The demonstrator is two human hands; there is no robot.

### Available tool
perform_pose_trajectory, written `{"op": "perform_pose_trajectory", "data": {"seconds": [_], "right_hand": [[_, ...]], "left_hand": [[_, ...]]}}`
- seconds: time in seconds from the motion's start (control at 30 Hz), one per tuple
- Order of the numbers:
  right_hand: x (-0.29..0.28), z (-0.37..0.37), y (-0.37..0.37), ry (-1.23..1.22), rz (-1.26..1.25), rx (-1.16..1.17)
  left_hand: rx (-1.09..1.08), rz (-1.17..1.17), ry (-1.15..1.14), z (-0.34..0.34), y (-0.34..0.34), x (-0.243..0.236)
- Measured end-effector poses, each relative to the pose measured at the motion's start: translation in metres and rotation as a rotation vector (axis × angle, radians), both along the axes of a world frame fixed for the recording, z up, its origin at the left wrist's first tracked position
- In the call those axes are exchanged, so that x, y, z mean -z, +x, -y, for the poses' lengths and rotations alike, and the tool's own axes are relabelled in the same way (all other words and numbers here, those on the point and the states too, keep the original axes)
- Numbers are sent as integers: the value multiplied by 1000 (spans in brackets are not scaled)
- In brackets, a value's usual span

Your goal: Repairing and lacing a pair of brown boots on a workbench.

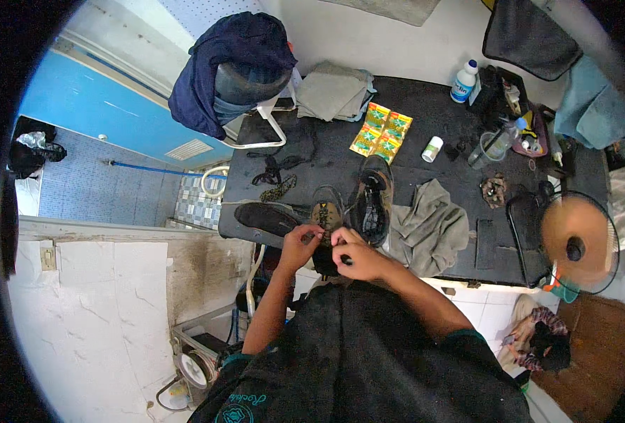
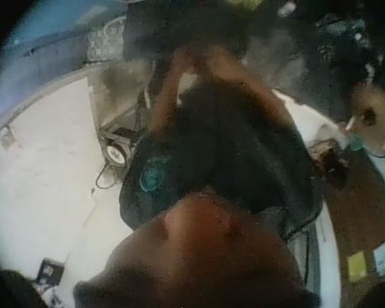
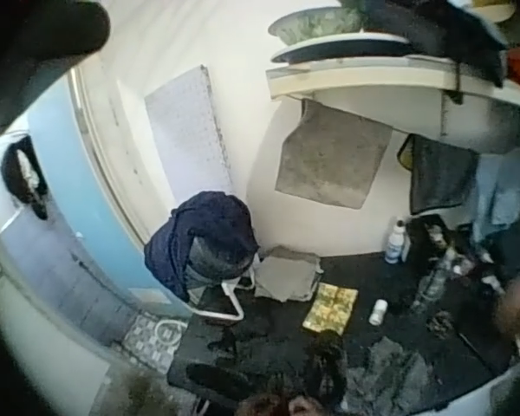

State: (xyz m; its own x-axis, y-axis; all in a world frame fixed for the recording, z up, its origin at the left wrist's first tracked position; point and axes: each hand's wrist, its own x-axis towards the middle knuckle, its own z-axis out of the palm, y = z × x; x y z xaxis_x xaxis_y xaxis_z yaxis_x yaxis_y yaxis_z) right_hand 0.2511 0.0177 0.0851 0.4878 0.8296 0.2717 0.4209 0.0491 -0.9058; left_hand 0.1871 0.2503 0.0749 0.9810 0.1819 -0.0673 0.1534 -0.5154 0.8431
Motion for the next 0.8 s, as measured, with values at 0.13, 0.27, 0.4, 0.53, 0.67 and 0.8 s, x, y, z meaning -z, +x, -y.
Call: {"op": "perform_pose_trajectory", "data": {"seconds": [0.13,0.27,0.4,0.53,0.67,0.8], "right_hand": [[-15,19,-12,-46,-70,9],[-15,10,-15,-68,-143,269],[-13,-2,-10,-178,-239,385],[-10,-10,-2,-356,-29,358],[-13,-35,15,-267,101,367],[-4,-52,38,-309,215,192]], "left_hand": [[8,83,11,1,1,6],[-73,23,-113,1,-6,25],[-266,36,-532,8,-6,16],[-627,26,-868,-2,-8,7],[-609,87,-900,-20,-24,8],[-616,56,-919,-23,-32,7]]}}
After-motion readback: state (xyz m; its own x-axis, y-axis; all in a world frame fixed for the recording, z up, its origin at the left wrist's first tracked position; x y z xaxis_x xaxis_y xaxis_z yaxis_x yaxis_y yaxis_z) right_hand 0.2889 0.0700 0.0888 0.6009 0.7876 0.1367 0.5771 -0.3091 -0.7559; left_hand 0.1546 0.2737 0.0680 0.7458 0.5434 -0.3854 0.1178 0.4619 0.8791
